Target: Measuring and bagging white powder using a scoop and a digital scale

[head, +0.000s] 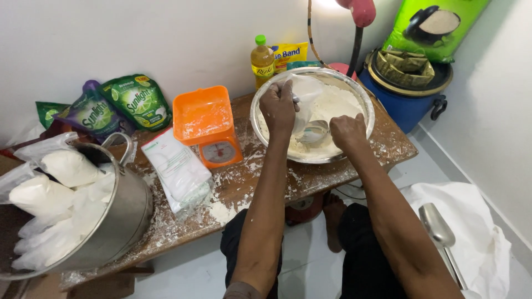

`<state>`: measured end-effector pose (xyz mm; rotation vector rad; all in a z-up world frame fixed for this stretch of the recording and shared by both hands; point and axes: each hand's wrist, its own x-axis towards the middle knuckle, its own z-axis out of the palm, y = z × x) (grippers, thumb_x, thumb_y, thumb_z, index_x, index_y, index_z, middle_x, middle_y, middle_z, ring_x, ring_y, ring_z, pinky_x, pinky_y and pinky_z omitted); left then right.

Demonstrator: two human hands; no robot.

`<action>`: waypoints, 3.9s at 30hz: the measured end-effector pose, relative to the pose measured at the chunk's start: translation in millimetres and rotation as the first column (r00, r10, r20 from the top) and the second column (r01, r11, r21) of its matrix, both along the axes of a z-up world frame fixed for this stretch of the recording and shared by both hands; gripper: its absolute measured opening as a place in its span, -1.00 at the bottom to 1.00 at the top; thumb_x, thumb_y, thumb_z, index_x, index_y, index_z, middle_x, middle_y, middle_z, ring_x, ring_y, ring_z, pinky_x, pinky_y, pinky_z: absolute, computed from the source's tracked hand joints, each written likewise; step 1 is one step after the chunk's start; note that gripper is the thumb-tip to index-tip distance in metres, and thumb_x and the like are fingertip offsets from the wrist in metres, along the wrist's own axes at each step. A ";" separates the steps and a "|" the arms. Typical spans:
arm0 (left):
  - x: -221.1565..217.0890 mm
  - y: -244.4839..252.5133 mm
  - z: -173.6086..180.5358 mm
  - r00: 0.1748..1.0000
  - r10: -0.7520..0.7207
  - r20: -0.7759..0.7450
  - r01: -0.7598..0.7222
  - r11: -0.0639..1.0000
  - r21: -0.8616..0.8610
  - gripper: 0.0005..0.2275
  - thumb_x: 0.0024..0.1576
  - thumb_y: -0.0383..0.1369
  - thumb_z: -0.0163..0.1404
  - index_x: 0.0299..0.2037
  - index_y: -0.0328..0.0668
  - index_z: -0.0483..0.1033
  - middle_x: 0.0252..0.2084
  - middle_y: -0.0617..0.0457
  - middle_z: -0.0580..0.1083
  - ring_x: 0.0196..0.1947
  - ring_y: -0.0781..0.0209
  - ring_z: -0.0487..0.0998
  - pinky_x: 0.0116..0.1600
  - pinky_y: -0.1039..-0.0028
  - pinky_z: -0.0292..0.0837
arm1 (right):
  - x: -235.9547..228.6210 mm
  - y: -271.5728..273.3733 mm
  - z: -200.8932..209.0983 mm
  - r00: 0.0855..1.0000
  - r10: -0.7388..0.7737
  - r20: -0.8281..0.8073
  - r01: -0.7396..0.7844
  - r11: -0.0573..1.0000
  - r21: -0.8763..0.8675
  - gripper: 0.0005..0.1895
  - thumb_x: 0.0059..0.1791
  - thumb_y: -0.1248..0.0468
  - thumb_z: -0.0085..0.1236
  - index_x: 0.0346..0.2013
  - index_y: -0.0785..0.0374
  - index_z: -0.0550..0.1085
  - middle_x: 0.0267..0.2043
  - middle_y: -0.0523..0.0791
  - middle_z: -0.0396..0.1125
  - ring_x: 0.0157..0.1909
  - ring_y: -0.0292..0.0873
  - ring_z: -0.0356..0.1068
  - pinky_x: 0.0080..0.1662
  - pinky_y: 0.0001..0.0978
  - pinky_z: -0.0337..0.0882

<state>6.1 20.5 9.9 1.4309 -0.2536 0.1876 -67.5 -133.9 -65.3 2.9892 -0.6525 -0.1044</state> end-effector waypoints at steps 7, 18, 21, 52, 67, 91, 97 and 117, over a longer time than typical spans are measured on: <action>5.0 -0.1 -4.2 1.000 0.001 0.001 -0.001 1.000 0.011 -0.81 0.16 -0.37 0.06 -0.42 -0.34 0.58 -0.81 0.02 0.39 -0.80 0.28 0.47 -0.54 0.52 0.39 | 9.7 10.0 -3.5 0.999 0.044 -0.020 -0.045 0.999 -0.008 -0.87 0.01 0.36 0.16 -0.29 0.10 0.64 -0.42 -0.16 0.51 -0.29 -0.07 0.52 -0.04 -0.13 0.22; 3.9 2.3 -1.6 0.999 -0.031 -0.024 0.031 0.999 -0.011 -0.83 0.16 -0.39 0.06 -0.41 -0.36 0.57 -0.76 0.00 0.42 -0.81 0.30 0.45 -0.60 0.55 0.35 | 9.8 3.2 -16.9 0.998 0.050 0.040 -0.054 0.994 0.100 -0.83 0.04 0.37 0.09 -0.24 0.14 0.64 -0.33 -0.09 0.55 -0.20 0.00 0.55 0.00 -0.11 0.24; 2.5 2.9 1.3 0.998 -0.049 -0.030 0.048 0.998 -0.044 -0.83 0.17 -0.41 0.06 -0.40 -0.39 0.57 -0.74 -0.02 0.43 -0.80 0.30 0.44 -0.60 0.55 0.34 | 5.8 -1.3 -10.5 0.998 0.009 0.069 -0.020 0.986 0.165 -0.82 0.04 0.38 0.07 -0.25 0.19 0.65 -0.32 -0.04 0.56 -0.19 0.05 0.56 0.01 -0.08 0.26; 4.5 -9.1 -21.1 0.996 -0.075 -0.040 0.076 0.997 0.017 -0.84 0.17 -0.42 0.07 -0.40 -0.37 0.58 -0.73 -0.03 0.43 -0.83 0.30 0.44 -0.65 0.55 0.32 | -63.3 -77.1 15.4 0.926 -0.269 0.263 0.248 0.962 0.113 -0.75 0.03 0.23 0.04 -0.15 -0.01 0.68 -0.24 -0.03 0.57 -0.10 0.16 0.54 0.00 -0.02 0.32; -3.9 -9.4 -16.2 0.995 -0.082 -0.048 0.082 0.997 0.002 -0.85 0.16 -0.43 0.08 -0.41 -0.39 0.56 -0.74 -0.03 0.41 -0.83 0.29 0.42 -0.67 0.57 0.27 | -70.0 -71.0 10.9 0.924 -0.292 0.248 0.273 0.956 0.105 -0.72 0.03 0.24 -0.01 -0.21 -0.02 0.68 -0.25 -0.05 0.57 -0.05 0.15 0.54 0.11 0.00 0.31; 5.0 -17.6 -36.0 0.999 -0.021 -0.041 0.025 0.996 0.081 -0.84 0.15 -0.37 0.09 -0.42 -0.29 0.61 -0.73 -0.04 0.45 -0.80 0.22 0.49 -0.60 0.52 0.39 | -113.1 -45.3 55.4 0.873 -0.298 0.387 0.316 0.949 0.018 -0.72 0.01 0.18 0.06 -0.08 -0.04 0.67 -0.29 0.02 0.54 -0.17 0.17 0.57 -0.12 0.06 0.56; 4.3 -17.2 -37.4 0.998 -0.045 -0.043 0.048 0.996 0.077 -0.84 0.17 -0.37 0.08 -0.39 -0.29 0.62 -0.73 -0.03 0.46 -0.80 0.23 0.49 -0.61 0.52 0.39 | -139.2 -26.1 72.2 0.870 -0.283 0.404 0.301 0.954 0.020 -0.73 0.07 0.13 0.08 -0.01 -0.04 0.65 -0.31 0.00 0.52 -0.21 0.12 0.57 -0.14 0.04 0.57; 1.9 -21.6 -45.6 0.997 -0.071 0.020 0.065 0.974 0.216 -0.82 0.19 -0.25 0.08 -0.33 -0.14 0.66 -0.67 -0.06 0.51 -0.52 0.00 0.63 -0.27 0.23 0.52 | -101.6 31.8 163.0 0.965 -0.124 0.233 0.159 0.977 -0.140 -0.83 0.01 0.25 0.17 -0.22 0.13 0.69 -0.42 0.06 0.52 -0.32 0.16 0.58 -0.23 0.08 0.56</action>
